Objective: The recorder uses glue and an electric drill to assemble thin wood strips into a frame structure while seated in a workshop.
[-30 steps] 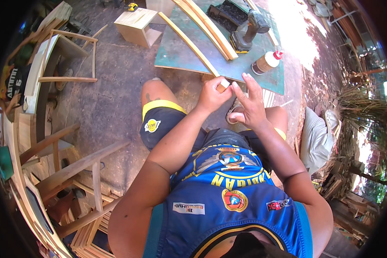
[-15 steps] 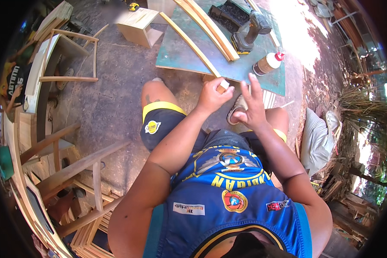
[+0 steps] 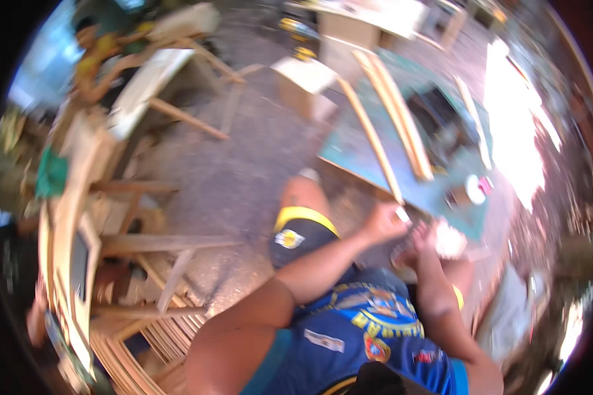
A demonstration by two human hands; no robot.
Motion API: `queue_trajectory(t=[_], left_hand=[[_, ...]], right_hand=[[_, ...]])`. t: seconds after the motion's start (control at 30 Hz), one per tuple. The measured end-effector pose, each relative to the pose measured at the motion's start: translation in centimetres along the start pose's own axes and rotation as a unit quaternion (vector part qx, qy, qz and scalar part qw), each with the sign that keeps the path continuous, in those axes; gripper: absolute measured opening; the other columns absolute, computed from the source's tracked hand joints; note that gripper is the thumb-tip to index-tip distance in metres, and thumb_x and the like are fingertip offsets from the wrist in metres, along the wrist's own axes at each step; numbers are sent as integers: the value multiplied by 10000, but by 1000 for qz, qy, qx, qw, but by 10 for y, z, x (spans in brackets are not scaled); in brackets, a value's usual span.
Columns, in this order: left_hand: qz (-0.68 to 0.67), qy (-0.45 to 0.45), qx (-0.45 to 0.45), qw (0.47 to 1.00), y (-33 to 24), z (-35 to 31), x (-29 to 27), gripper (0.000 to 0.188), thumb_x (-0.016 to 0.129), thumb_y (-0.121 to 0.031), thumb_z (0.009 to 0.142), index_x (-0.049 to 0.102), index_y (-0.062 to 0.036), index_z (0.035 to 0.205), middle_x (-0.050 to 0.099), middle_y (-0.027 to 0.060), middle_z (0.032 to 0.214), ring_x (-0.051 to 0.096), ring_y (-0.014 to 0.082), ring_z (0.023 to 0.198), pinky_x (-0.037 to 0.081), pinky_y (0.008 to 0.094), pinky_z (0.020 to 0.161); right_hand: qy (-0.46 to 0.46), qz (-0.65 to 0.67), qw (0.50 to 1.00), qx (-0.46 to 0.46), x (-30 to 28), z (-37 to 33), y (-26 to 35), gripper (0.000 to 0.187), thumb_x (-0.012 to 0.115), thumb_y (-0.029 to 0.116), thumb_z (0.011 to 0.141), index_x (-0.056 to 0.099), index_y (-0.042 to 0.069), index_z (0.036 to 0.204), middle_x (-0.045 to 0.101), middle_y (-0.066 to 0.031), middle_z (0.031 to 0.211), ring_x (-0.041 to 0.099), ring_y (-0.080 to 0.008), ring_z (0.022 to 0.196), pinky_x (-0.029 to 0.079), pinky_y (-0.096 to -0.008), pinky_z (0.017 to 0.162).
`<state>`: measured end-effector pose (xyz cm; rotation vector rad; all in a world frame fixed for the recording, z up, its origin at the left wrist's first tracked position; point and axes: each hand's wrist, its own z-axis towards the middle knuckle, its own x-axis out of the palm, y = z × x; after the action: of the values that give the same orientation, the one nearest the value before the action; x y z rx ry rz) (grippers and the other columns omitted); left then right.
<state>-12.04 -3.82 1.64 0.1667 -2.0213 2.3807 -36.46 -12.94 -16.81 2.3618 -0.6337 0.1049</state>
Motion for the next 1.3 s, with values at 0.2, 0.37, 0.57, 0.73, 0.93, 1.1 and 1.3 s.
queue_trajectory(t=[0.2, 0.37, 0.57, 0.73, 0.93, 1.1, 1.3], left_hand=[[74, -22, 36, 996, -9, 1, -8, 255, 697, -173, 769, 509, -8, 720, 515, 102, 593, 433, 78, 598, 409, 321, 536], [69, -15, 32, 997, -7, 6, -8, 244, 676, -168, 776, 503, -5, 722, 509, 150, 594, 418, 119, 561, 401, 343, 535], [36, -21, 71, 997, -14, 7, -4, 219, 677, -145, 787, 513, -19, 715, 502, 91, 577, 421, 92, 566, 397, 306, 530], [-26, 15, -32, 999, -20, 7, -5, 222, 711, -142, 810, 538, -66, 694, 484, -52, 612, 431, 35, 605, 376, 246, 513], [13, 32, -38, 999, -20, 19, -6, 197, 697, -97, 809, 543, -58, 693, 499, -36, 606, 429, 38, 585, 363, 231, 522], [-9, 31, -86, 996, -14, 26, -16, 196, 702, -100, 812, 554, -57, 691, 510, -36, 604, 430, 34, 583, 366, 227, 522], [-10, 50, -102, 993, -1, 38, -29, 208, 729, -87, 791, 557, -50, 681, 510, -21, 602, 443, 48, 574, 373, 235, 510]], right_hand=[[189, 265, 945, -37, 46, -42, 32, 762, 456, 821, 712, 504, 62, 762, 458, -1, 606, 374, -110, 492, 328, -222, 456], [198, 302, 931, -51, 53, -100, 32, 730, 445, 728, 818, 541, 12, 922, 583, -48, 714, 500, -134, 595, 400, -202, 541], [267, -72, 953, -127, 95, -166, 43, 599, 463, 465, 956, 388, 53, 1385, 605, -49, 779, 550, -116, 636, 442, -223, 538], [250, -232, 895, -287, 165, -164, 102, 436, 530, 263, 951, 482, 53, 1330, 653, -64, 1043, 608, -113, 812, 462, -231, 634], [145, -402, 738, -522, 275, -69, 189, 355, 566, 247, 914, 611, 18, 1182, 655, -143, 1106, 645, -220, 964, 511, -322, 816], [-61, -551, 616, -559, 339, 25, 241, 271, 510, 119, 860, 669, 34, 1062, 639, -207, 1084, 615, -324, 1039, 480, -380, 909], [-105, -740, 525, -407, 344, 107, 282, 290, 451, 90, 855, 671, -14, 1014, 631, -237, 1093, 616, -342, 1049, 500, -419, 890]])
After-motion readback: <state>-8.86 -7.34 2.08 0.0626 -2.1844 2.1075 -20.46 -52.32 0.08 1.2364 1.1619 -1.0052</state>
